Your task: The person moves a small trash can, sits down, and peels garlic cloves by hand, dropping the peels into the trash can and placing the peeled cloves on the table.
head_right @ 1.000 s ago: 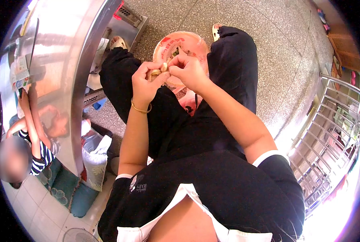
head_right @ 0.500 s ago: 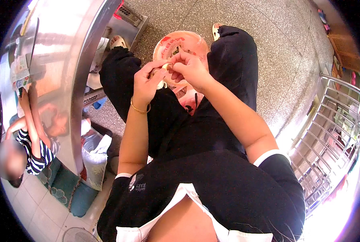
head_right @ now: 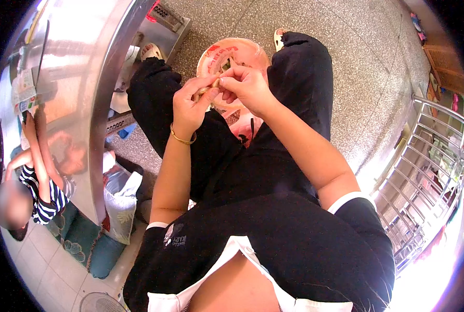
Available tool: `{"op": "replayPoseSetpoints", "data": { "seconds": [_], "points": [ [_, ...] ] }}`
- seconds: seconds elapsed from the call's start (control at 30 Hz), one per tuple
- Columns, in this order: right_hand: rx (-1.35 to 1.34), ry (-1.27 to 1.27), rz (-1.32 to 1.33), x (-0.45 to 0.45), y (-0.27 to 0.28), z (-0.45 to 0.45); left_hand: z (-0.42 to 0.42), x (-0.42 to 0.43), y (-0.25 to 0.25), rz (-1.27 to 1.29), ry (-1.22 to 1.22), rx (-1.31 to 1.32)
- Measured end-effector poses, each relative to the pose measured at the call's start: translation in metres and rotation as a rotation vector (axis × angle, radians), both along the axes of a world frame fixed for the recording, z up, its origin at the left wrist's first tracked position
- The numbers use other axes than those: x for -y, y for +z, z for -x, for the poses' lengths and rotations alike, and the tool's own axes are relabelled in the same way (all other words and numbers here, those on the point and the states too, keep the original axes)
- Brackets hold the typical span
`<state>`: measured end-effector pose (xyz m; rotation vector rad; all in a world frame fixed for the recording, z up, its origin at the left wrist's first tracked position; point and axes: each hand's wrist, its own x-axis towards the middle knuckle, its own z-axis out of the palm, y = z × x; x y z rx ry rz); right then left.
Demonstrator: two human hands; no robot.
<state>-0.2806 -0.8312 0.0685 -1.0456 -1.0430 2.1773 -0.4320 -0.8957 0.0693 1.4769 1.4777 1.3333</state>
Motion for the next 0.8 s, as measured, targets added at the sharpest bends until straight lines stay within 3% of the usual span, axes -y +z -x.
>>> {"op": "replayPoseSetpoints", "data": {
  "seconds": [0.1, 0.27, 0.4, 0.47, 0.6, 0.8],
  "points": [
    [0.024, -0.014, -0.046, 0.000, -0.003, 0.001, -0.002, 0.002, -0.002, 0.029, 0.000, 0.041],
    [0.019, -0.047, -0.117, 0.001, -0.008, 0.004, -0.003, 0.004, 0.008, 0.311, -0.075, 0.283],
    [0.010, -0.081, -0.088, 0.001, -0.002, 0.007, -0.002, 0.002, 0.005, 0.271, -0.089, 0.290],
    [0.009, -0.095, -0.073, 0.001, -0.003, 0.007, -0.002, 0.001, 0.002, 0.322, -0.055, 0.520],
    [-0.049, -0.099, 0.094, -0.002, -0.011, 0.007, -0.007, 0.000, 0.002, 0.254, 0.002, 0.581],
    [0.006, -0.188, 0.195, 0.000, -0.020, 0.010, -0.001, 0.000, -0.009, 0.366, 0.042, 0.777]
  ]
}}
